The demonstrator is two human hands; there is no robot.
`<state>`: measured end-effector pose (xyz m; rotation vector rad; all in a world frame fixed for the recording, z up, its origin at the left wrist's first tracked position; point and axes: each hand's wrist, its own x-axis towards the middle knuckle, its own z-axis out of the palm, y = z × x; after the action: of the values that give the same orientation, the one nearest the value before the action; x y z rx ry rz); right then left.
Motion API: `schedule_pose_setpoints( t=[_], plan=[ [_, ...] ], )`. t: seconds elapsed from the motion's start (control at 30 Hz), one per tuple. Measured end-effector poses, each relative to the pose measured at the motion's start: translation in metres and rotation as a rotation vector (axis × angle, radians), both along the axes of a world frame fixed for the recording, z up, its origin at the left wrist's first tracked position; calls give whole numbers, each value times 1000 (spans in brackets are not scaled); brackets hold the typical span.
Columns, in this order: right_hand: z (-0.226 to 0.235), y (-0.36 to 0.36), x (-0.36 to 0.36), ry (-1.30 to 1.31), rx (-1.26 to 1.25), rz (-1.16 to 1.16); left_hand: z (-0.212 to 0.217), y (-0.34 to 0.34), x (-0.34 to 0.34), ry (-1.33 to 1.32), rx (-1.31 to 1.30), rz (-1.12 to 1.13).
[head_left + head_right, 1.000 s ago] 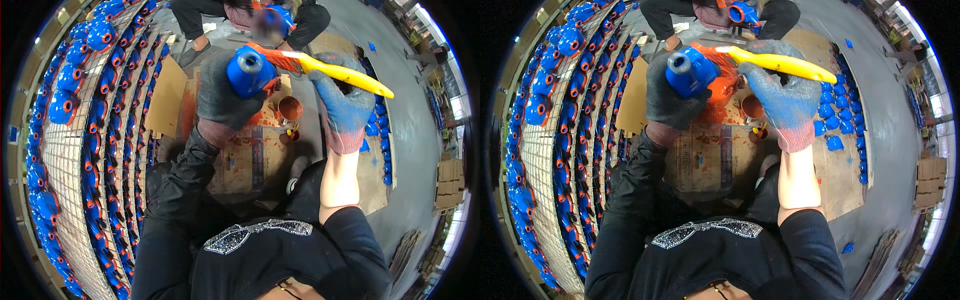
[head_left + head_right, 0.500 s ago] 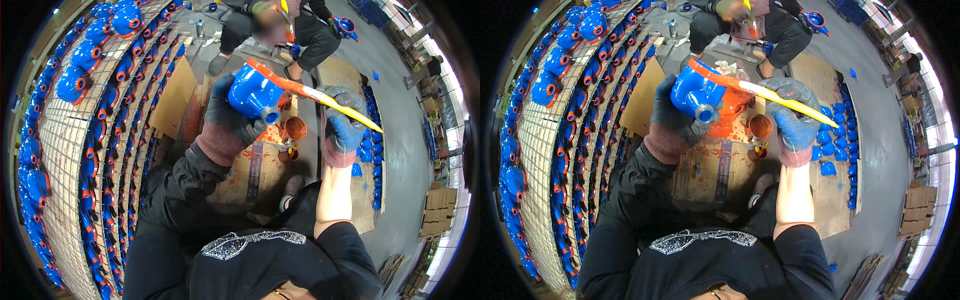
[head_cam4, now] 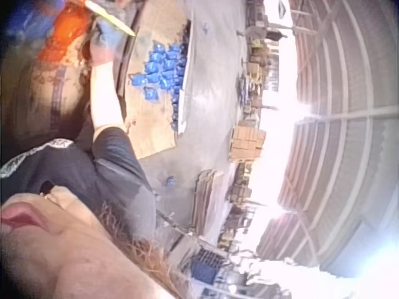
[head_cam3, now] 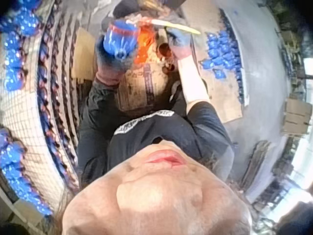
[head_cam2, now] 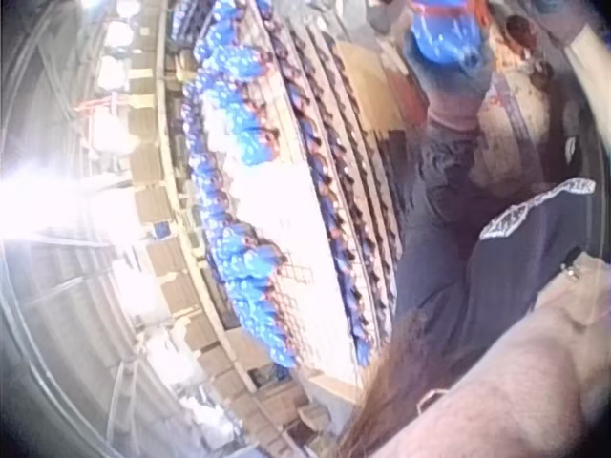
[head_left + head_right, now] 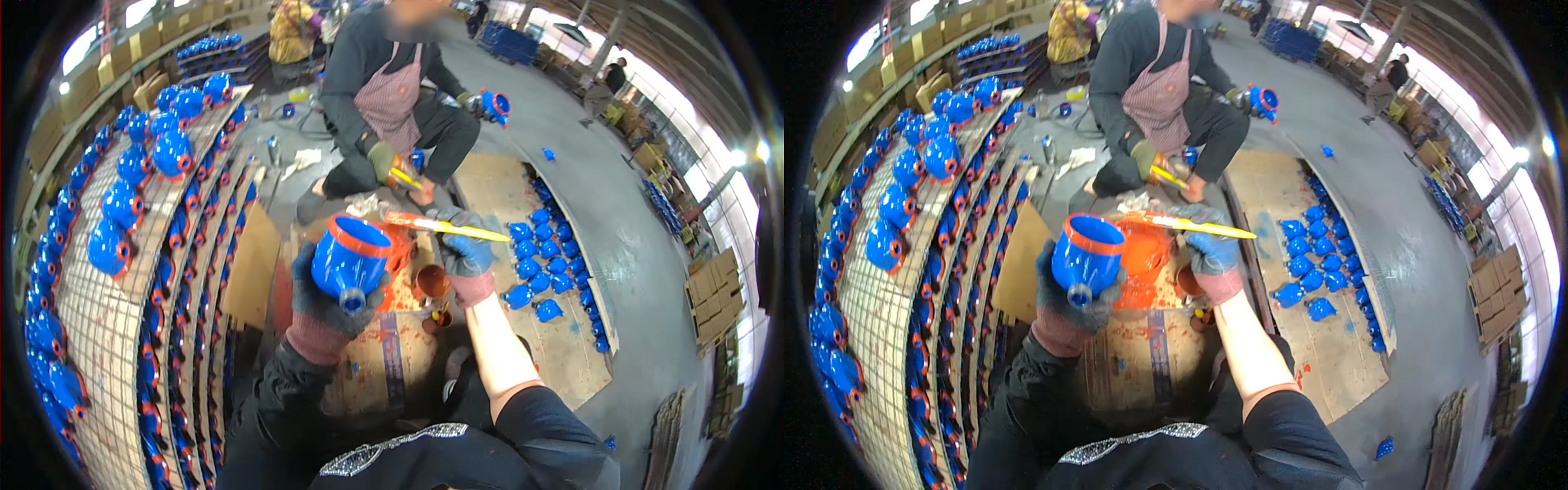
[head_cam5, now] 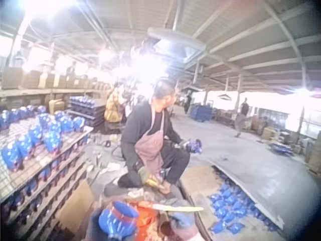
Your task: Manually applying paint or glaze to blue ceramic pieces using a brush and spray can.
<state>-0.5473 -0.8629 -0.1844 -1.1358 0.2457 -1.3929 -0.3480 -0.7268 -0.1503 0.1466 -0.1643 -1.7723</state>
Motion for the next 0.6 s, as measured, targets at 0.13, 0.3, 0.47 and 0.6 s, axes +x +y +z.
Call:
schedule_pose_setpoints(
  t=[0.13,0.3,0.47,0.6],
  plan=[
    [22,8,-7,-60,-4,2,-2,0,-4,-68,-79,10],
    [36,21,-18,129,64,-228,-22,-5,2,-414,-103,86],
    [70,36,-11,403,20,-409,-30,-12,-5,-1658,-433,775],
    [78,34,-12,585,-6,-406,-19,-21,-10,-1953,-863,1110]
  ],
)
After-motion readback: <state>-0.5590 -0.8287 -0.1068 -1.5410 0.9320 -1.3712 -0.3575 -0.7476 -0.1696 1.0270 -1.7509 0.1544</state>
